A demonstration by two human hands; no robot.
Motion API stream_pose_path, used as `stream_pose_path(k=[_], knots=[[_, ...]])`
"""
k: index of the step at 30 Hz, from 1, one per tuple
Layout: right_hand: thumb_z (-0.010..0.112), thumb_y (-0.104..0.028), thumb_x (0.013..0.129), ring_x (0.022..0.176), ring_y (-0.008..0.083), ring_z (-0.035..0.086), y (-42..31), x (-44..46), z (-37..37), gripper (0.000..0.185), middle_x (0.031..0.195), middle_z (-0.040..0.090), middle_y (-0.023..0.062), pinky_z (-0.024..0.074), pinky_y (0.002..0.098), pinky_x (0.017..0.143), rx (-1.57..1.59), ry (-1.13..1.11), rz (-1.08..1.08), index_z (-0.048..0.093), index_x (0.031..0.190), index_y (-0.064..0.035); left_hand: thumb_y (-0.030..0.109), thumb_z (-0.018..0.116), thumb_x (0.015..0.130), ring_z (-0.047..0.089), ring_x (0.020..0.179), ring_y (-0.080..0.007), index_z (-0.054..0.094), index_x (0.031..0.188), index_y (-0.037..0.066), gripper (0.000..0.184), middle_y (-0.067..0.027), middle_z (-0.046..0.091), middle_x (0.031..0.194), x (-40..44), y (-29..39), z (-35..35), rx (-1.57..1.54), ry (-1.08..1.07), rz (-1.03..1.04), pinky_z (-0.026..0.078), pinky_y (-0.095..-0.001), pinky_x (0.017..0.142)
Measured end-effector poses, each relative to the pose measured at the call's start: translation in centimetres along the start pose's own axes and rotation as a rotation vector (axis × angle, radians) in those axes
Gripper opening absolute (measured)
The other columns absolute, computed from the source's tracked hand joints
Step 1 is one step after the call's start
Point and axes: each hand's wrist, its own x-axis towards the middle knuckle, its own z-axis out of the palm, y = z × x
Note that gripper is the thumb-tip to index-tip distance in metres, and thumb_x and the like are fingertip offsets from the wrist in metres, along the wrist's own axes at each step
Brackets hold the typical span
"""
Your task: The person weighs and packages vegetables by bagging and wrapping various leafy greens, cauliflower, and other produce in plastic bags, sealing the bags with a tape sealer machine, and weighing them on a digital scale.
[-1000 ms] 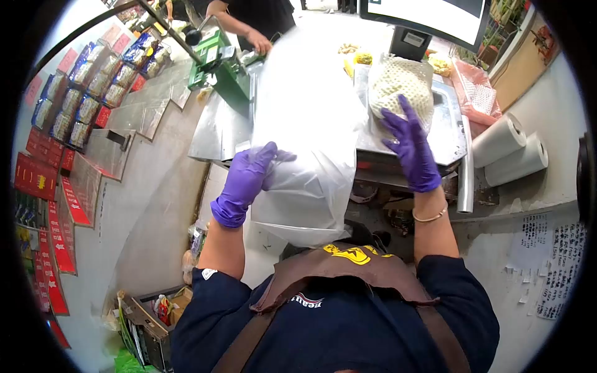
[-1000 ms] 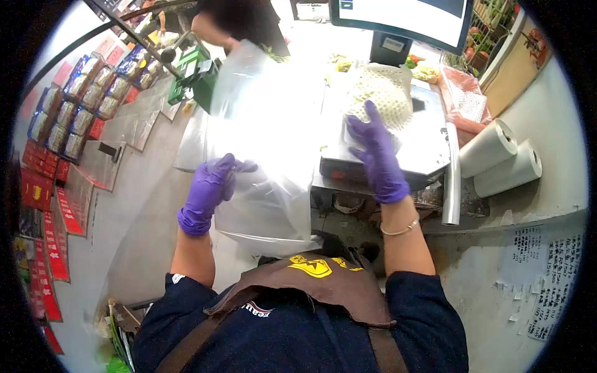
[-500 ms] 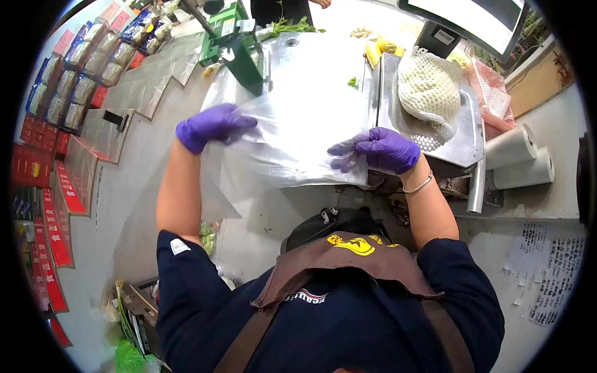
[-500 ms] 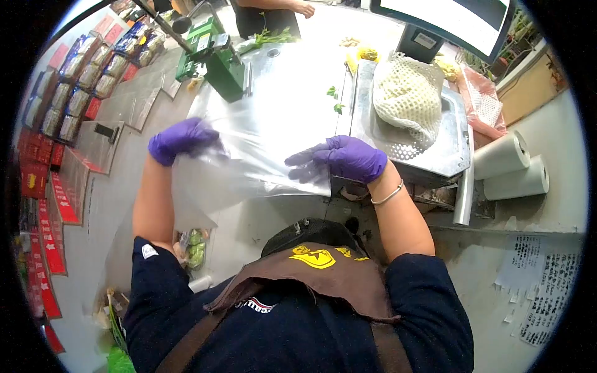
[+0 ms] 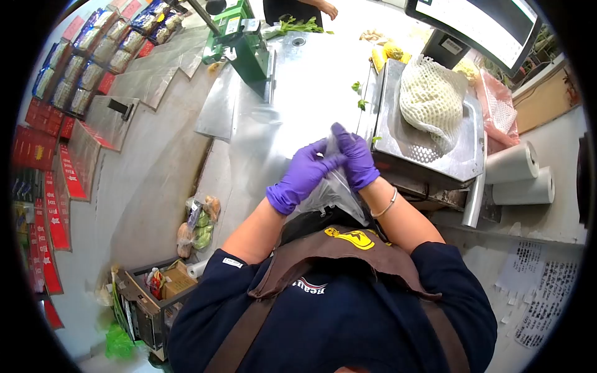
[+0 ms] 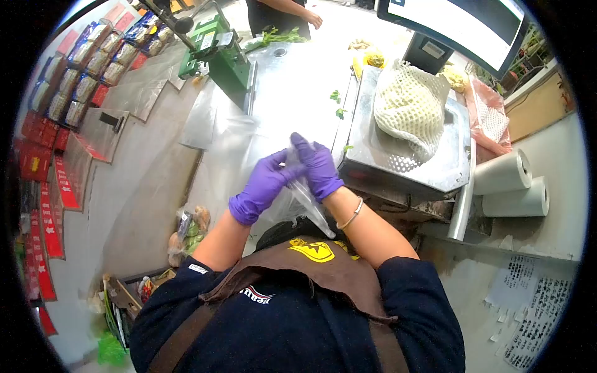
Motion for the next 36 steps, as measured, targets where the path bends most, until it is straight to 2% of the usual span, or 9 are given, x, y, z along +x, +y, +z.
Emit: stream_pose_path(k=[7,11,12,17,22,27,29,33,36], knots=[[0.073,-0.026,0.073,0.048,0.0108,0.053,1.5,3.1,-5.5,0.03,0.056,0.057,0.0063,0.0417,0.0223,0.044,-0.623,0.078,-0.269,0.06,0.075,0.0017,0.012,0.04,0.091,0.058,0.095,-0.025,0.051,0.112,-0.005,0.029,-0.0157,0.06,0.099,1.2,2.5,-8.3,-0.99,0.152,0.076,0.05,-0.0384,0.083],[0.076,-0.026,0.068,0.098,0.0254,0.057,3.0,3.0,-6.5,0.075,0.112,0.055,0.0233,0.0473,0.0326,0.082,-0.759,-0.029,-0.107,0.039,0.125,0.0055,0.015,0.04,0.091,0.051,0.061,-0.0107,0.055,0.101,-0.002,0.025,-0.0034,0.055,0.078,0.4,5.2,-10.4,-0.675,0.287,0.126,0.044,-0.0237,0.053],[0.078,-0.033,0.063,0.123,0.0328,0.036,0.2,0.4,-4.3,0.106,0.135,0.031,0.0263,0.0343,0.0363,0.099,-0.734,-0.115,-0.145,0.013,0.138,0.0032,0.016,0.041,0.091,0.048,0.057,-0.0085,0.056,0.099,0.0,0.024,-0.0014,0.053,0.074,0.4,5.1,-10.0,-0.457,0.38,0.17,0.04,-0.0222,0.049],[0.078,-0.021,0.063,0.133,0.0363,0.015,-8.0,-7.0,3.3,0.107,0.144,0.011,0.024,0.0202,0.0408,0.106,-1.001,-0.343,-1.013,0.007,0.142,-0.0069,0.032,0.042,0.094,0.046,0.048,-0.0038,0.061,0.089,0.005,0.033,-0.0034,0.063,0.073,1.2,4.0,-6.5,-0.024,0.527,0.226,0.036,-0.0176,0.038],[0.054,0.004,0.069,0.126,0.0425,0.026,-5.0,-2.4,3.7,0.075,0.141,0.01,0.0295,0.0336,0.0396,0.099,-1.338,-0.027,-1.067,0.026,0.138,-0.0089,0.026,0.06,0.084,0.046,0.052,-0.0048,0.061,0.09,0.002,0.025,-0.0033,0.06,0.07,-1.7,6.2,-3.9,0.318,0.188,0.196,0.039,-0.0193,0.049],[0.048,0.008,0.074,0.104,0.0299,0.05,-8.1,0.2,1.8,0.055,0.116,0.048,0.0184,0.0433,0.0342,0.086,-0.91,0.089,-1.233,0.047,0.125,-0.0106,-0.001,0.061,0.07,0.059,0.077,-0.0163,0.056,0.101,-0.003,0.031,-0.0114,0.062,0.088,-1.9,4.8,-8.3,0.728,0.368,0.456,0.047,-0.0282,0.074],[0.044,0.011,0.071,0.069,0.0088,0.05,-10.4,-3.2,2.7,0.061,0.102,0.056,0.0065,0.0462,0.0234,0.066,-0.628,-0.289,-0.652,0.049,0.125,-0.0158,-0.002,0.057,0.07,0.059,0.081,-0.0211,0.056,0.101,-0.004,0.031,-0.0131,0.062,0.089,-0.1,1.2,-14.8,0.982,0.665,0.56,0.047,-0.0298,0.075],[0.051,0.006,0.072,0.092,0.0149,0.055,-11.5,-5.6,2.7,0.038,0.115,0.055,0.0071,0.0443,0.0275,0.084,-0.857,-1.045,-0.533,0.065,0.102,-0.0124,0.01,0.053,0.081,0.059,0.083,-0.0223,0.058,0.102,-0.003,0.025,-0.0119,0.062,0.092,-0.5,0.3,-23.2,-0.315,0.422,0.046,0.048,-0.0318,0.079],[0.053,-0.001,0.075,0.101,0.0261,0.054,-7.8,-1.7,0.7,0.022,0.114,0.052,0.0123,0.0429,0.0343,0.089,-1.468,-0.673,-0.592,0.066,0.088,-0.0116,0.009,0.048,0.086,0.06,0.082,-0.0186,0.052,0.114,-0.003,0.031,-0.0129,0.061,0.095,-1.1,2.5,-21.9,-0.66,0.167,0.072,0.05,-0.0299,0.076]])
